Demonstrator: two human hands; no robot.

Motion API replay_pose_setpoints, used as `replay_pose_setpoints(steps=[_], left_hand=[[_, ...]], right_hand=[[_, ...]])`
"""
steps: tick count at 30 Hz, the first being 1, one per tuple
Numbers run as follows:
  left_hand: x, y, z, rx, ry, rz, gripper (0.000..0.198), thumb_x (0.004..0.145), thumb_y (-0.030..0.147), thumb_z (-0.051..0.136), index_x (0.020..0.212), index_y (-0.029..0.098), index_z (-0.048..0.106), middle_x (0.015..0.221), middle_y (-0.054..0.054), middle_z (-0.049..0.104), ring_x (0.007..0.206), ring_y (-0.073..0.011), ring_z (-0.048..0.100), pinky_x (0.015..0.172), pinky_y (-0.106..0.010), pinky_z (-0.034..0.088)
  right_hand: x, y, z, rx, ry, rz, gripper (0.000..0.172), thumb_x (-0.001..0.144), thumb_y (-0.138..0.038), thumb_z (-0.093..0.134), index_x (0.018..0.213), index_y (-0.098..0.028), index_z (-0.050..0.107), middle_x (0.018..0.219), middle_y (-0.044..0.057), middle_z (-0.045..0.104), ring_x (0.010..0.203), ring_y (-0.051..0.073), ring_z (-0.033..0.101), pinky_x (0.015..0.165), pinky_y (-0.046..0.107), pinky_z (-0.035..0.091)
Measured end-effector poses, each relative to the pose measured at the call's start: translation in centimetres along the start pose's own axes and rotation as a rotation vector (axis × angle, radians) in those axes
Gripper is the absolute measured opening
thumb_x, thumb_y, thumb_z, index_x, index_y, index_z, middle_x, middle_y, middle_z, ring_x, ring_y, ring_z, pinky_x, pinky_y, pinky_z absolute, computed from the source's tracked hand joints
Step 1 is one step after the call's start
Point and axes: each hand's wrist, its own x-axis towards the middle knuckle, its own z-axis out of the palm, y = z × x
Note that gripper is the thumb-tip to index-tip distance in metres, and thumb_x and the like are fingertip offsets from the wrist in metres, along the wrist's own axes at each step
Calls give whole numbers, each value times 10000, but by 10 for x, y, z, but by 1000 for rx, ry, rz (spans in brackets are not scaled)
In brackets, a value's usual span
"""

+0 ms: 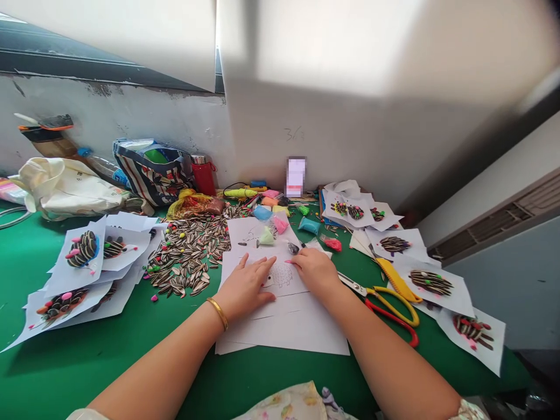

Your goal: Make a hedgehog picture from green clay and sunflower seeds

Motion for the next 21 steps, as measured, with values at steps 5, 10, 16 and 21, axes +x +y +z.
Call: replay_pose_setpoints(steps=[5, 10, 16, 21], left_hand=[[0, -2, 0, 5, 1, -3, 832, 787, 391, 744, 1483, 228, 318, 1368, -150, 585, 1295, -302, 531, 1176, -584, 184], [-1, -3, -3, 11, -24, -9, 816, 773, 369, 763, 1461, 225, 350, 1375, -150, 581, 1283, -304, 541, 1173, -587, 192], [-2, -9, -7, -4, -16, 5, 776, 755, 387, 769, 1427, 250, 405, 1354, -130, 600, 1237, -297, 578, 1179, -572, 191], [-3, -12, -7, -18, 9, 23, 803, 727, 392, 785, 1428, 266, 412, 1346, -112, 607, 1213, -299, 594, 1179, -578, 185]], right_hand=[[1, 6, 1, -62, 10, 62, 241, 945, -205, 510, 936, -219, 750, 909, 81, 686, 896, 203, 597, 731, 301, 401], [1, 5, -1, -84, 4, 69, 237, 943, -196, 506, 943, -213, 742, 896, 83, 682, 887, 210, 598, 725, 309, 391], [0, 6, -3, -77, -18, 78, 221, 937, -188, 523, 973, -222, 738, 885, 79, 674, 884, 207, 599, 713, 304, 394], [-1, 8, -2, -32, 19, 68, 215, 947, -230, 523, 958, -228, 738, 889, 66, 676, 886, 200, 598, 734, 297, 399]])
